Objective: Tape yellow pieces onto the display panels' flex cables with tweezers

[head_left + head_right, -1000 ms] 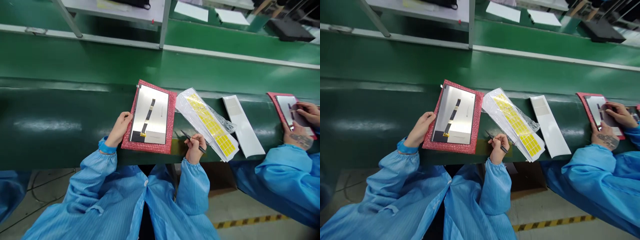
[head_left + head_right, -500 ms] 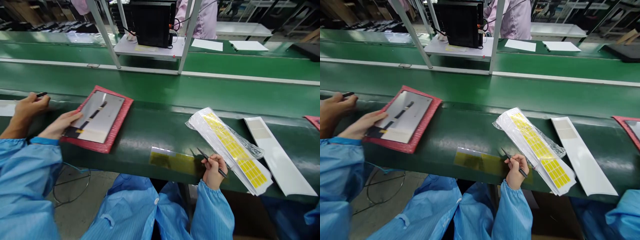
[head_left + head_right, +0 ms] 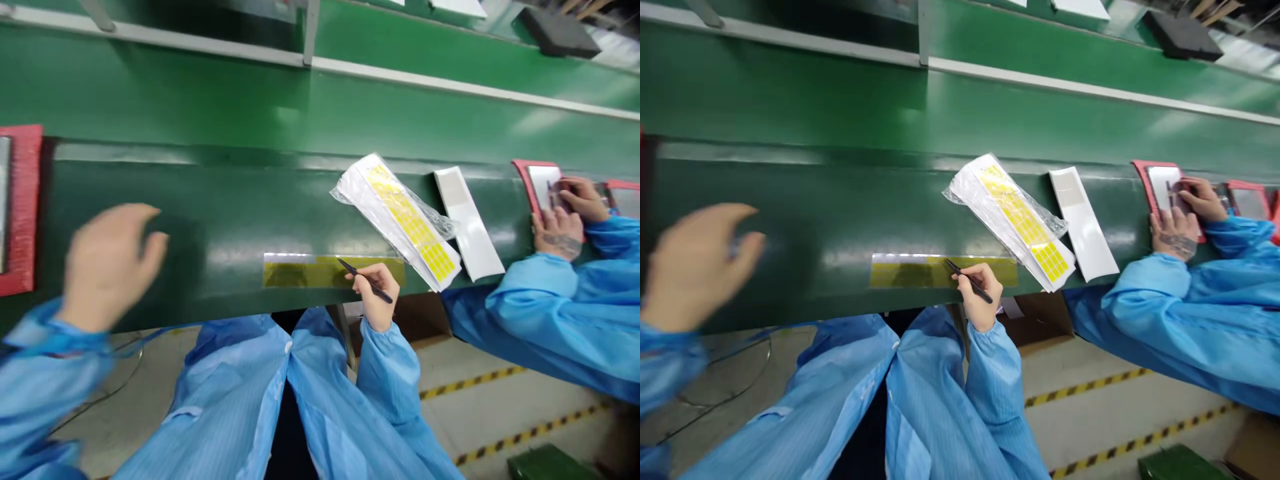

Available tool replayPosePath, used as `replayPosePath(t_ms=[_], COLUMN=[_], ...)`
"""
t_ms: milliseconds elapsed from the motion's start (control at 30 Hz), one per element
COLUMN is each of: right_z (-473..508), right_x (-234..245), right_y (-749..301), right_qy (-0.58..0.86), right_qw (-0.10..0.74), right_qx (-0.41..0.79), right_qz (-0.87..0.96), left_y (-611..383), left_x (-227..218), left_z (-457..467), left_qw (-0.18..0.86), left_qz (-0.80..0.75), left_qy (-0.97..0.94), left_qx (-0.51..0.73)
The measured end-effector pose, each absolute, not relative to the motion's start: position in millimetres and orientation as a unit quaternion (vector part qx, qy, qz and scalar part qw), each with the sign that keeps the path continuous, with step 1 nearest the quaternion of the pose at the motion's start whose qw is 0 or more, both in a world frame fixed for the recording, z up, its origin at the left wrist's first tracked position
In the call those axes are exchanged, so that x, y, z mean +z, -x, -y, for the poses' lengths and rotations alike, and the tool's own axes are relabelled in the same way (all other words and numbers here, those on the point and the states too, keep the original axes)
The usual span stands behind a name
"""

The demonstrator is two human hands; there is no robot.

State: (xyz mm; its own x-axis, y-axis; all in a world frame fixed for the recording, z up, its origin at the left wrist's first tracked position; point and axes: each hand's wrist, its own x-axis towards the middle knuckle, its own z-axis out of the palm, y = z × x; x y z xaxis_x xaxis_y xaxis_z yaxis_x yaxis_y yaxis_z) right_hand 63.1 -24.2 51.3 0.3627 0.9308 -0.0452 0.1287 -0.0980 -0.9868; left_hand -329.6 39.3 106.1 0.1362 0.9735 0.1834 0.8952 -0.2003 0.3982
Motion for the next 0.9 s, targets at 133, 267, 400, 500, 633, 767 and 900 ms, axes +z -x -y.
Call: replayPosePath(t_ms=[133, 267, 400, 500, 633, 767, 900], right_z=[31.7, 26.5, 21.6, 21.6, 21.5, 17.1, 15.0], right_x=[45.4, 36.2, 36.3, 40.1, 43.1, 45.1, 48.4], right_y=[-54.9, -50.8, -46.6, -42.7, -40.1, -42.3, -43.7], right_qy=[0.662, 0.681, 0.687, 0.691, 0.695, 0.685, 0.671], right_qw=[0.482, 0.454, 0.439, 0.439, 0.441, 0.450, 0.456], right_qx=[0.373, 0.353, 0.339, 0.332, 0.342, 0.388, 0.421], right_qz=[0.437, 0.454, 0.469, 0.469, 0.453, 0.421, 0.406], left_y=[220.4, 151.2, 133.8, 133.4, 133.6, 133.3, 133.3], left_x=[49.1, 34.6, 33.4, 32.1, 32.3, 33.7, 33.9], left_z=[-0.4, 23.3, 31.2, 32.1, 32.1, 32.2, 32.3], left_qw=[0.136, 0.159, 0.153, 0.153, 0.157, 0.160, 0.161], left_qz=[-0.467, -0.408, -0.427, -0.430, -0.430, -0.431, -0.434], left_qy=[-0.855, -0.880, -0.877, -0.876, -0.876, -0.875, -0.873], left_qx=[0.182, 0.182, 0.160, 0.153, 0.149, 0.150, 0.153])
